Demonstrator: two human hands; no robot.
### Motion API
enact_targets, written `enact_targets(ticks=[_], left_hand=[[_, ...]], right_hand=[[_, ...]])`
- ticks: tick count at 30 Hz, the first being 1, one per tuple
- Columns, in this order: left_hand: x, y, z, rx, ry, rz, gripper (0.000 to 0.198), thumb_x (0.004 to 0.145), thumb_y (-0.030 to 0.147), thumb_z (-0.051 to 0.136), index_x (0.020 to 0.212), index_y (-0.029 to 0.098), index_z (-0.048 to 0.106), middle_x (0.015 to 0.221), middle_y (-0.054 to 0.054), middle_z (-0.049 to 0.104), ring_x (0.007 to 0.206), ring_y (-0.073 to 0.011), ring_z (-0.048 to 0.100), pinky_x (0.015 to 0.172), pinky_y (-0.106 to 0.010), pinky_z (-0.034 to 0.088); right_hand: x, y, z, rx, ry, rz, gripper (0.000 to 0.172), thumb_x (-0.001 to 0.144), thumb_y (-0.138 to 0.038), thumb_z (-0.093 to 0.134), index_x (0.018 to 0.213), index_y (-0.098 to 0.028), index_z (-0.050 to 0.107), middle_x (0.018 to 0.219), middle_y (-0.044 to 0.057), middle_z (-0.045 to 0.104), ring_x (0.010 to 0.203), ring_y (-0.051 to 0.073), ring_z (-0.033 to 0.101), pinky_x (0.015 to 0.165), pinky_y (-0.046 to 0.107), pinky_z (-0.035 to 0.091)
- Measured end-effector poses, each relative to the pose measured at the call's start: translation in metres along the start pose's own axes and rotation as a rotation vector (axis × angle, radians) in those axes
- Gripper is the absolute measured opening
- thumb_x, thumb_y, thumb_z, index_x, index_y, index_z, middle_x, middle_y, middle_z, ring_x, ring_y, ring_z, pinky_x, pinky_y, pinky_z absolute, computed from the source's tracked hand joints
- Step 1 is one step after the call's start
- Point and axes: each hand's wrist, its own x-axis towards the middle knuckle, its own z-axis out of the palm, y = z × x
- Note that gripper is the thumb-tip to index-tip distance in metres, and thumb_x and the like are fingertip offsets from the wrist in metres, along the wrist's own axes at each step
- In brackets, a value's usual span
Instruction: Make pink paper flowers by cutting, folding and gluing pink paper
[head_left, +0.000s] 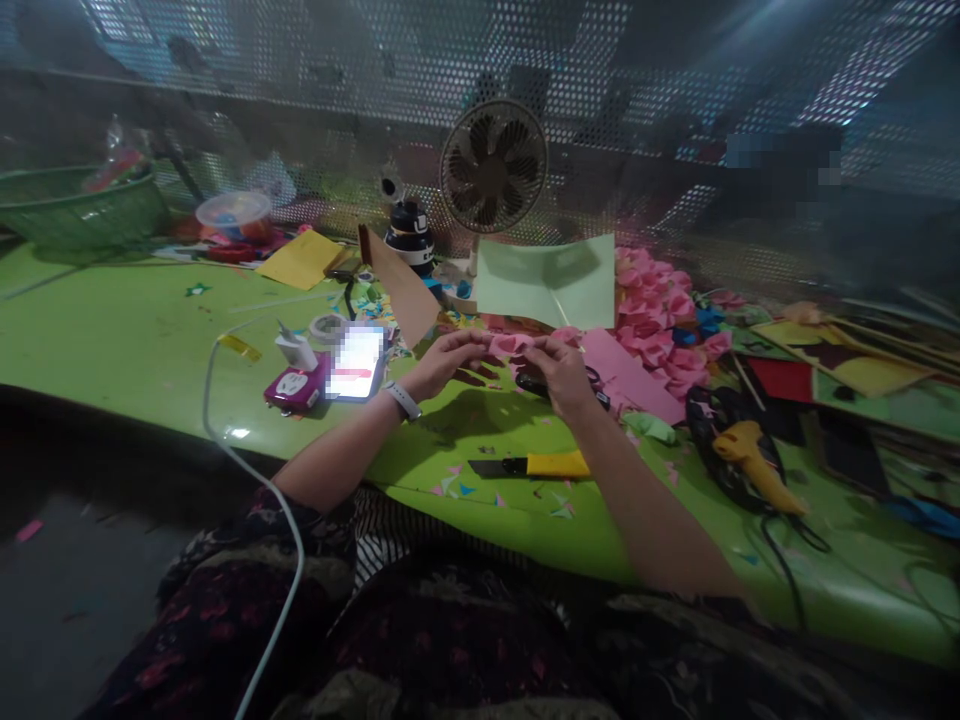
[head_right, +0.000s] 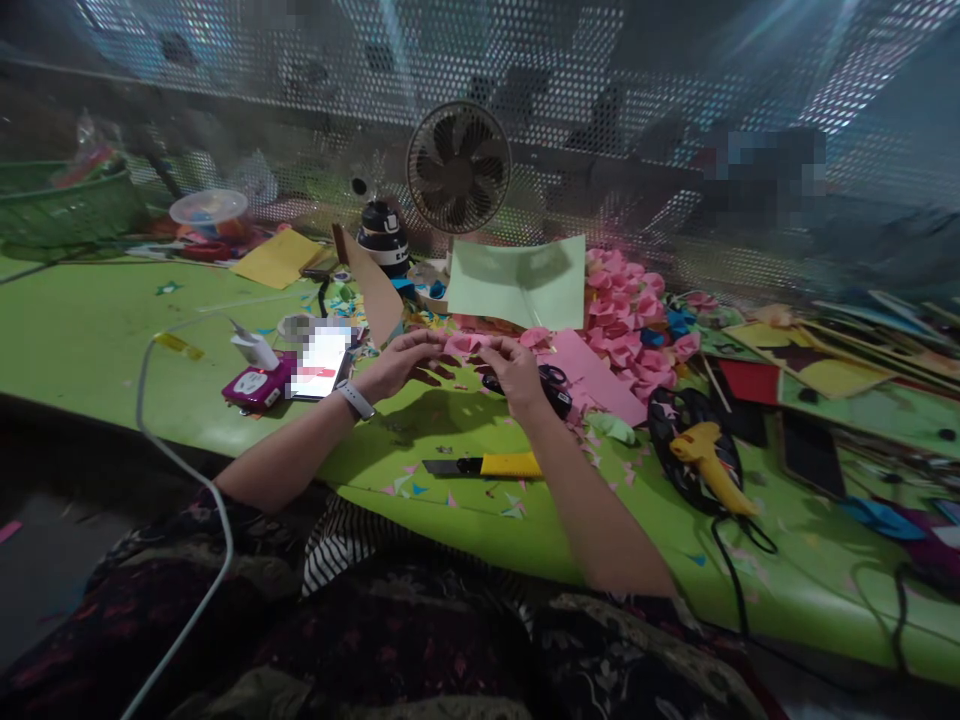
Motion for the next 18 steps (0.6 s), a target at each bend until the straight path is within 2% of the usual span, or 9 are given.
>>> enact_targets(ticks=[2, 7, 12, 15, 18], left_hand=[[-0.001, 0.000, 0.001, 0.043, -0.005, 0.043, 0.030, 0.083, 0.039, 0.070, 0.102, 0.016, 0.063, 0.094, -0.008, 0.075, 0.076, -0.0172, 0.074, 0.063, -0.026, 0.058], [-0.002, -0.001, 0.006, 0.155, 0.036, 0.173, 0.036, 0.071, 0.039, 0.083, 0.092, 0.015, 0.066, 0.090, -0.005, 0.074, 0.075, -0.0141, 0.072, 0.060, -0.020, 0.054], [0.000, -0.003, 0.006, 0.094, 0.073, 0.100, 0.038, 0.071, 0.047, 0.082, 0.084, 0.014, 0.067, 0.084, -0.006, 0.072, 0.074, -0.0158, 0.073, 0.054, -0.019, 0.052], [0.000, -0.004, 0.005, 0.091, 0.078, 0.094, 0.040, 0.066, 0.045, 0.085, 0.085, 0.014, 0.069, 0.082, -0.005, 0.072, 0.078, -0.0171, 0.073, 0.055, -0.020, 0.053], [0.001, -0.007, 0.005, 0.097, 0.106, 0.099, 0.039, 0.063, 0.042, 0.088, 0.083, 0.014, 0.070, 0.080, -0.003, 0.071, 0.076, -0.0148, 0.070, 0.058, -0.021, 0.055]], right_hand=[[-0.002, -0.002, 0.002, 0.037, 0.009, 0.036, 0.038, 0.052, -0.043, 0.087, 0.072, -0.021, 0.063, 0.067, -0.003, 0.067, 0.061, 0.015, 0.065, 0.061, 0.028, 0.054], [-0.008, -0.006, 0.008, 0.080, -0.026, 0.123, 0.040, 0.051, -0.043, 0.088, 0.071, -0.020, 0.062, 0.065, -0.003, 0.068, 0.060, 0.013, 0.064, 0.060, 0.025, 0.052], [-0.012, -0.008, 0.013, 0.086, -0.048, 0.137, 0.041, 0.052, -0.043, 0.088, 0.073, -0.021, 0.061, 0.066, -0.004, 0.066, 0.064, 0.013, 0.066, 0.061, 0.025, 0.052], [-0.012, -0.007, 0.013, 0.098, -0.050, 0.143, 0.041, 0.053, -0.043, 0.088, 0.073, -0.021, 0.060, 0.067, -0.004, 0.066, 0.068, 0.014, 0.067, 0.064, 0.026, 0.053], [-0.013, -0.006, 0.013, 0.094, -0.047, 0.143, 0.040, 0.055, -0.043, 0.087, 0.073, -0.021, 0.059, 0.070, -0.004, 0.067, 0.071, 0.014, 0.067, 0.066, 0.026, 0.054]])
